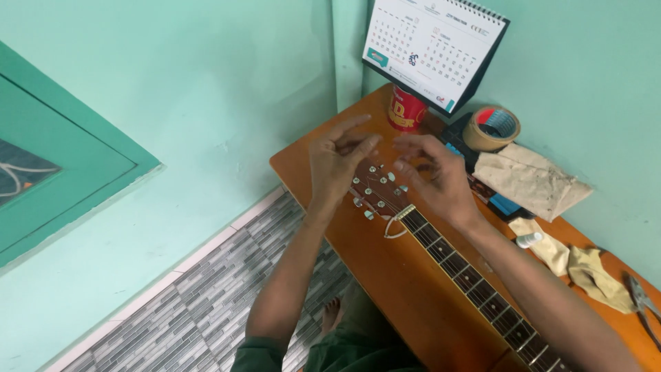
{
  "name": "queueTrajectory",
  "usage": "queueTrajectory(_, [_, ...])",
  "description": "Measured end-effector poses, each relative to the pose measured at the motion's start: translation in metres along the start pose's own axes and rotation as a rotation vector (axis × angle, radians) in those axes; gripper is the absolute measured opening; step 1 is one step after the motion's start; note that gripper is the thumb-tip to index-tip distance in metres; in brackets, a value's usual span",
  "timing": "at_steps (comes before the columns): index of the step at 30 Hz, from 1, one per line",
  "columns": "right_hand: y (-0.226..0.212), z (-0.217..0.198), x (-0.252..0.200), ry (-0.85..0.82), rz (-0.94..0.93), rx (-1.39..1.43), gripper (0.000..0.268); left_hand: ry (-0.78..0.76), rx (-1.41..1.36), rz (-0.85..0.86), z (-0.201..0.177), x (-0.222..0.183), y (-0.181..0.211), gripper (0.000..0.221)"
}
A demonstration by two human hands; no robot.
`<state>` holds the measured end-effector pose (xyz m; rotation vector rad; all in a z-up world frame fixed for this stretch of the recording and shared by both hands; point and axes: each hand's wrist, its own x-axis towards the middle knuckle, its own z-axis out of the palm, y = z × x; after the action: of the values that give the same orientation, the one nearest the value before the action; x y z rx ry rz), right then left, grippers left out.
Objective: The person replaces a guitar string on an acoustic guitar. They thread the string through the bridge, pull it up the neck, and wind it onto the tuning peg at the headstock.
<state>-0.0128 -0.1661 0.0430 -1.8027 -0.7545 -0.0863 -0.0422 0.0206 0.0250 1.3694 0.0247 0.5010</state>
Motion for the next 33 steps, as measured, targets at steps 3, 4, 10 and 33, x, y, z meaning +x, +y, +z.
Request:
queueTrajectory(3, [0.011, -0.001, -0.004, 0.063, 0.081, 0.132, 0.034, -0.031, -0.007, -0.021, 0.005, -0.013, -0.016, 0.045])
queueTrajectory(4, [0.007, -0.003, -0.006, 0.065, 0.087, 0.129, 0.034, -0.034, -0.010, -0.026, 0.007, -0.016, -0.022, 0.045])
queueTrajectory(10, [0.009, -0.008, -0.015, 0.044, 0.440, 0.505, 0.035, -0.035, -0.088, -0.070, 0.013, -0.028, -0.039, 0.039])
queueTrajectory(33, [0.074, -0.002, -0.020, -0.180, 0.450, -0.194, 0.040, -0.170, 0.151, -0.273, 0.009, -0.106, -0.086, 0.023])
